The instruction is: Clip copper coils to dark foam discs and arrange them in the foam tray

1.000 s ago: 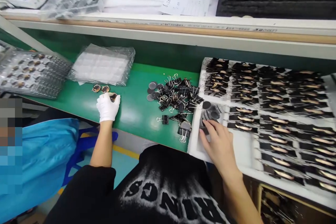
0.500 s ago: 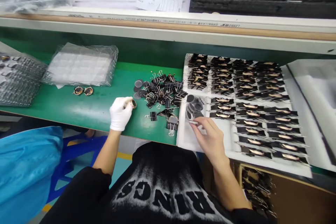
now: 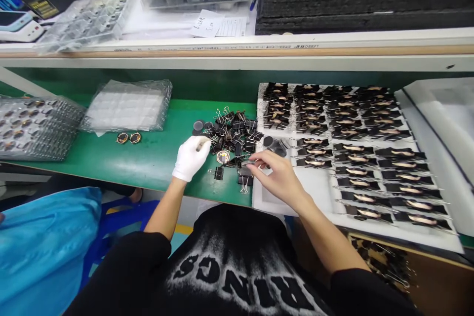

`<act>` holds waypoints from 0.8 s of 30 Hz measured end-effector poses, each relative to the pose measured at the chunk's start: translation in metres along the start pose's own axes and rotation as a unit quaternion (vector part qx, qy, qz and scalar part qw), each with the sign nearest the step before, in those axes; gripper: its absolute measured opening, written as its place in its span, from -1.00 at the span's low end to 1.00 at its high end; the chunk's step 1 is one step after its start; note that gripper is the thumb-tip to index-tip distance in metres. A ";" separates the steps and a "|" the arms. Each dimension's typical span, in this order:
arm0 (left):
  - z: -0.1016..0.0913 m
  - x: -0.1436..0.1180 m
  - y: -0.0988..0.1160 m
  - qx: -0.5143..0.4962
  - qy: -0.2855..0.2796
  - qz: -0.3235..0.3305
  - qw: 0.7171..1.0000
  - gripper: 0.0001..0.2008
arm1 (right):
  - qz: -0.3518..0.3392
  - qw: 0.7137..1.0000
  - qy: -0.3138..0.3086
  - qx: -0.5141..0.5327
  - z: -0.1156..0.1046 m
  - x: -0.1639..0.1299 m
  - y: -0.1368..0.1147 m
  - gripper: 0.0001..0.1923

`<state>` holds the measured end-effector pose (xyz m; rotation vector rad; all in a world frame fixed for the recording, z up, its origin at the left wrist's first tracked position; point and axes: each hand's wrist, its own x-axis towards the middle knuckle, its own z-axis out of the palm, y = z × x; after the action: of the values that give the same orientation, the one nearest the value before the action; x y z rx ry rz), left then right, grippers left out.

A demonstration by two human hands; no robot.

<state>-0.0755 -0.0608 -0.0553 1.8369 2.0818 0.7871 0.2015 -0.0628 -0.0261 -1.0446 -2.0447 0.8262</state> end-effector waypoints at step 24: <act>0.012 -0.007 0.035 0.287 -0.180 -0.072 0.938 -0.61 | 0.088 0.984 -0.032 0.152 0.007 0.037 0.006 -0.90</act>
<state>-0.0387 -0.0633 -0.0466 1.8648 2.2979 -0.2215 0.1821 -0.0302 -0.0243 -1.0439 -1.8217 1.2347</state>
